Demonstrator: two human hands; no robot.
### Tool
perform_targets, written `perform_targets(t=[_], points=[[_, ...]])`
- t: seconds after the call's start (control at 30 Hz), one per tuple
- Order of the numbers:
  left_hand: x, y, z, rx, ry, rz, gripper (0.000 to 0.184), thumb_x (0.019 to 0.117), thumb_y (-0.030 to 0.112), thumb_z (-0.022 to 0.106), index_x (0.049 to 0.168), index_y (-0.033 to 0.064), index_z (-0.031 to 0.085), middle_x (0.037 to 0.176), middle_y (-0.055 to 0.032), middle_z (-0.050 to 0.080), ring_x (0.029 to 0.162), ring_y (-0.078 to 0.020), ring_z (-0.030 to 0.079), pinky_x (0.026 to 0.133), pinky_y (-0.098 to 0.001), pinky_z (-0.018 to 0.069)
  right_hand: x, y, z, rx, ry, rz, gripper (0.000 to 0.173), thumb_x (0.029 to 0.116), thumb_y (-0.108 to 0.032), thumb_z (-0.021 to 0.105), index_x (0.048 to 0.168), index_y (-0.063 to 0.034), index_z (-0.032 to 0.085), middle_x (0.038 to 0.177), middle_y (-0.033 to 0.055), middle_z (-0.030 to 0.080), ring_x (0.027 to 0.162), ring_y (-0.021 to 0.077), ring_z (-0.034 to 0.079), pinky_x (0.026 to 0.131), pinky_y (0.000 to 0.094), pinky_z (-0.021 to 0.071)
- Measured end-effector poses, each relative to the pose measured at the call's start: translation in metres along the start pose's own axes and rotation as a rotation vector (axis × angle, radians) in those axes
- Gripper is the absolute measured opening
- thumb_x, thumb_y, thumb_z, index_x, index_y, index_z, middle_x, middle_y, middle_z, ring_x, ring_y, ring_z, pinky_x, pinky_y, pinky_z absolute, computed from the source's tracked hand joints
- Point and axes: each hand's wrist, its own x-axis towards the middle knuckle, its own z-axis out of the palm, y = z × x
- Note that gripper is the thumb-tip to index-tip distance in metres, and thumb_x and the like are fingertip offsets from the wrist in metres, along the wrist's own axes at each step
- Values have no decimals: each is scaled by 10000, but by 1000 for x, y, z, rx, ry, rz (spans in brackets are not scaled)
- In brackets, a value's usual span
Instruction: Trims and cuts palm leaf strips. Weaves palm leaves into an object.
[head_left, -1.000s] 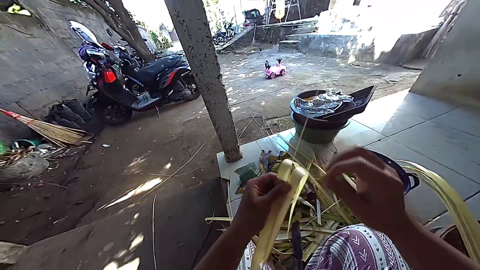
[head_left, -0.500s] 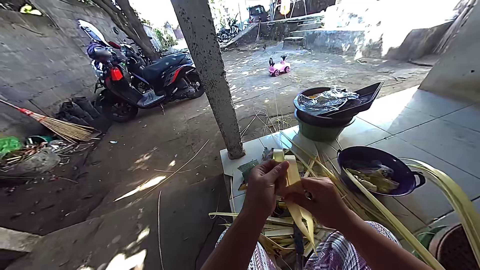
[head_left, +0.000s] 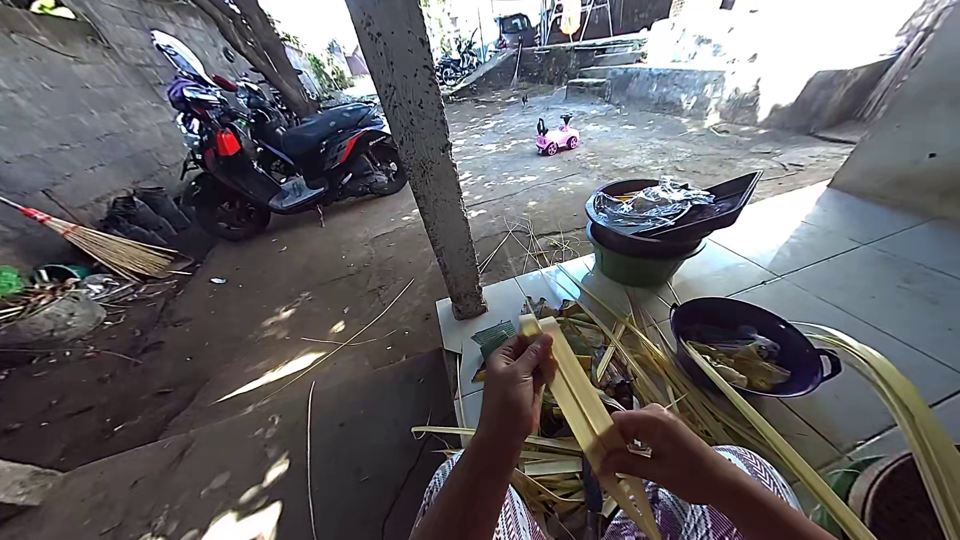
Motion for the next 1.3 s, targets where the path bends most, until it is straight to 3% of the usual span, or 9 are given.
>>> perform_targets(t=[0.3, 0.43, 0.53, 0.73, 0.9, 1.03, 1.13, 1.2, 1.3], points=[[4, 10, -12, -2, 80, -47, 121, 1051, 9, 492, 991, -26, 591, 755, -56, 669, 628, -95, 676, 623, -225, 594, -7, 7, 18, -15, 109, -138, 179, 973, -246, 680, 1005, -72, 704, 950, -37, 737, 966, -74, 654, 880, 126, 531], [-4, 17, -13, 11, 75, -9, 112, 1038, -15, 507, 969, -15, 595, 768, -49, 679, 642, -90, 685, 633, -223, 605, -5, 5, -9, 227, -209, 53, 810, 837, -664, 700, 1379, -71, 598, 1323, -14, 671, 1242, 50, 600, 1049, 284, 507], [-7, 19, -15, 73, 110, 127, 117, 1022, -40, 519, 944, 5, 594, 755, -28, 676, 633, -75, 677, 615, -213, 596, -2, 5, -16, 306, -210, 87, 962, 802, -721, 699, 1473, -62, 493, 1403, 12, 620, 1281, 111, 591, 1045, 325, 523], [6, 25, -27, 100, 210, 218, 135, 1031, 2, 533, 930, 50, 607, 736, 10, 670, 617, -52, 663, 610, -208, 588, -14, -8, 21, 312, -31, 248, 101, 961, -160, 670, 988, -79, 722, 883, -57, 760, 811, 20, 723, 781, 232, 613], [25, 26, -51, 28, 344, 125, 90, 1038, 60, 553, 965, 55, 606, 744, 0, 646, 601, -47, 636, 587, -190, 568, -35, 4, 18, 639, -165, 69, 270, 1060, -323, 549, 1171, -158, 732, 1020, -18, 783, 913, 86, 755, 838, 268, 629], [35, 20, -62, -55, 395, 88, 90, 1035, 66, 557, 964, 42, 606, 721, -10, 639, 584, -57, 631, 576, -194, 565, -51, 13, 2, 709, -321, 29, 262, 1051, -327, 574, 1107, -135, 744, 1029, 7, 786, 955, 97, 752, 873, 267, 614], [39, 19, -68, -25, 452, 109, 70, 1032, 72, 566, 986, 33, 603, 747, -27, 640, 611, -74, 642, 595, -210, 571, -68, 9, -33, 246, -187, 317, 436, 954, -508, 655, 1132, -123, 756, 1067, -8, 772, 984, 46, 712, 857, 250, 582], [35, 19, -64, 66, 454, 168, 47, 1037, 61, 554, 1033, 26, 586, 800, -38, 641, 661, -88, 654, 628, -234, 577, -58, -4, -47, -207, 69, 465, 566, 906, -433, 691, 1308, -35, 670, 1294, 120, 683, 1191, 220, 650, 974, 449, 541], [25, 6, -44, 228, 339, 246, 159, 1026, 19, 547, 1179, -24, 540, 942, -96, 621, 771, -141, 667, 702, -311, 601, -17, -17, -28, -554, 381, 214, 512, 872, -351, 728, 1263, -26, 671, 1303, 161, 649, 1146, 263, 658, 916, 436, 572]])
